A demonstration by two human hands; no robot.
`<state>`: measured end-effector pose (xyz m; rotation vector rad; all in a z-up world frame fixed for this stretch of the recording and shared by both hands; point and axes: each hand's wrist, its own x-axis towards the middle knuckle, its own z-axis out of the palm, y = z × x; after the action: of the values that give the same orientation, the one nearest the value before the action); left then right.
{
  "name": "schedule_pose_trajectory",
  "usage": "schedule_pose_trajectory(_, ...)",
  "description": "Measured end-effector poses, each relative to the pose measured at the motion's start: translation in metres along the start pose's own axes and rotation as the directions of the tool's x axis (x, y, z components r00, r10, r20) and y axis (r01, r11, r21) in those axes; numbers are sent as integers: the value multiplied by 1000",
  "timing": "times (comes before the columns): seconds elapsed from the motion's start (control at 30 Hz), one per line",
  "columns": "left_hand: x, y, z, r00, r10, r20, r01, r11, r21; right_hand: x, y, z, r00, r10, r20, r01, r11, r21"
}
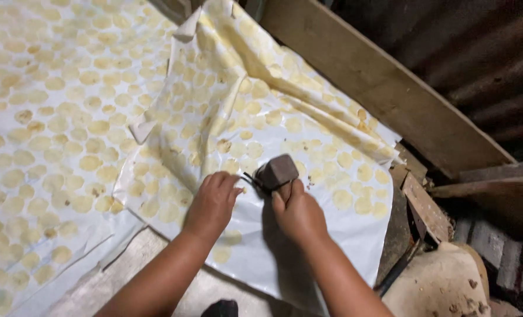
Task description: Crack nuts with a stone and flatten small food portions with a wooden mallet on a plastic sheet
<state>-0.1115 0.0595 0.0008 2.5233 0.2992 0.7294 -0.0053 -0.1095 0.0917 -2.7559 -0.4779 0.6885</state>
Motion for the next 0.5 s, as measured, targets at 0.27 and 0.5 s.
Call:
schedule_pose_trajectory(0.27, 1, 11, 11, 986, 96, 135, -94, 995, -21, -56, -15, -81, 970, 119, -210, -34, 929, 368)
schedule_pose_trajectory(0.5, 28, 32, 10, 988, -98, 116, 126, 956, -263, -86, -42, -127, 625, -294, -723, 673, 672, 309)
